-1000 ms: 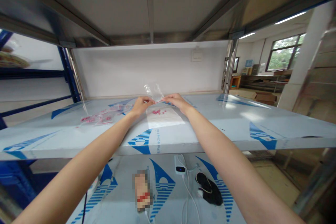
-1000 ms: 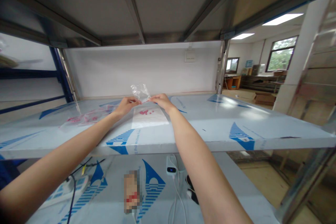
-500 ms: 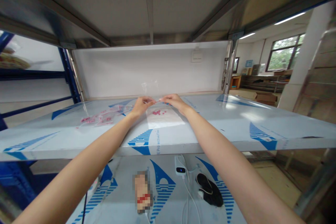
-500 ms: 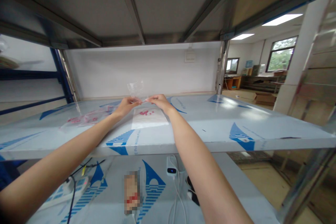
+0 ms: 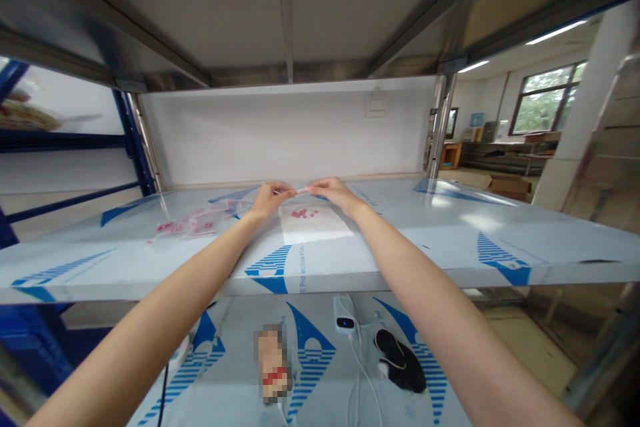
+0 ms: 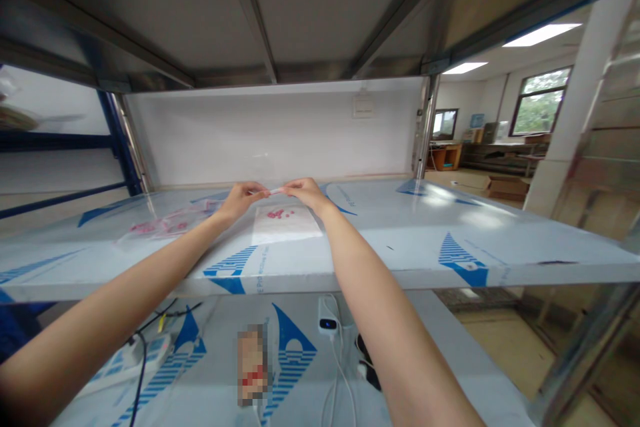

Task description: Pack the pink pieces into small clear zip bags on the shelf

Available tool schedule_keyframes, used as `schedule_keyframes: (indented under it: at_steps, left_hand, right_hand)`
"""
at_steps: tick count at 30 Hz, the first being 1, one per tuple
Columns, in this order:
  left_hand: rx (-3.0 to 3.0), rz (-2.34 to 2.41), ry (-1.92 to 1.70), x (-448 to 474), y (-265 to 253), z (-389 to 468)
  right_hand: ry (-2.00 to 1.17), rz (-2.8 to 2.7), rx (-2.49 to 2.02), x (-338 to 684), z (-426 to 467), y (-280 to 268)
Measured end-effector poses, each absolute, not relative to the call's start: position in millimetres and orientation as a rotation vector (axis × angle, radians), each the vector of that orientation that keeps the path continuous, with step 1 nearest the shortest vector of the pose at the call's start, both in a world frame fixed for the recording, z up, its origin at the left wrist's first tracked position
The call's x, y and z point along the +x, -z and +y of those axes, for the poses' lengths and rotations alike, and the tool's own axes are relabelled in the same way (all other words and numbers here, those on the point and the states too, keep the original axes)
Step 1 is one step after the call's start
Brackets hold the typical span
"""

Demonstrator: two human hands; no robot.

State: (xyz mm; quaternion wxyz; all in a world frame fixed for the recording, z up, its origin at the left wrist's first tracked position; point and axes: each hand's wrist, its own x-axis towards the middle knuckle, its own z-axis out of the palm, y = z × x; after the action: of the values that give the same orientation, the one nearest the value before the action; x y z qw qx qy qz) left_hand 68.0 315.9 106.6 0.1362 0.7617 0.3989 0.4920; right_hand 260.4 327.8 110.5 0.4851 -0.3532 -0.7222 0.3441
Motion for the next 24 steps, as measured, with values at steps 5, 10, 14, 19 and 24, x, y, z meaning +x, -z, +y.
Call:
schedule_keyframes:
  at_steps: [5, 10, 14, 19, 24]
  left_hand:
    - [2.201, 1.116, -1.432, 67.6, -106.0, 317.0]
    - [2.191, 1.090, -1.446, 66.9, -106.2, 319.6]
    - [2.193, 1.108, -1.473, 66.9, -106.3, 319.5]
    - [2.236, 1.096, -1.413, 69.0, -106.9, 316.7]
    - [2.204, 1.128, -1.431, 69.1, -106.4, 318.3]
  right_hand:
    - [-0.823, -1.805, -0.854, 260.1, 331.9, -111.5]
    - [-0.795, -1.777, -0.859, 257.8, 326.2, -112.6]
    - [-0.891, -1.809, -0.814, 254.6, 319.8, -112.3]
    - [-0.853, -1.885, -0.876, 251.8, 323.9, -108.1]
    - [-0.805, -1.870, -0.896, 251.5, 326.4, -107.5]
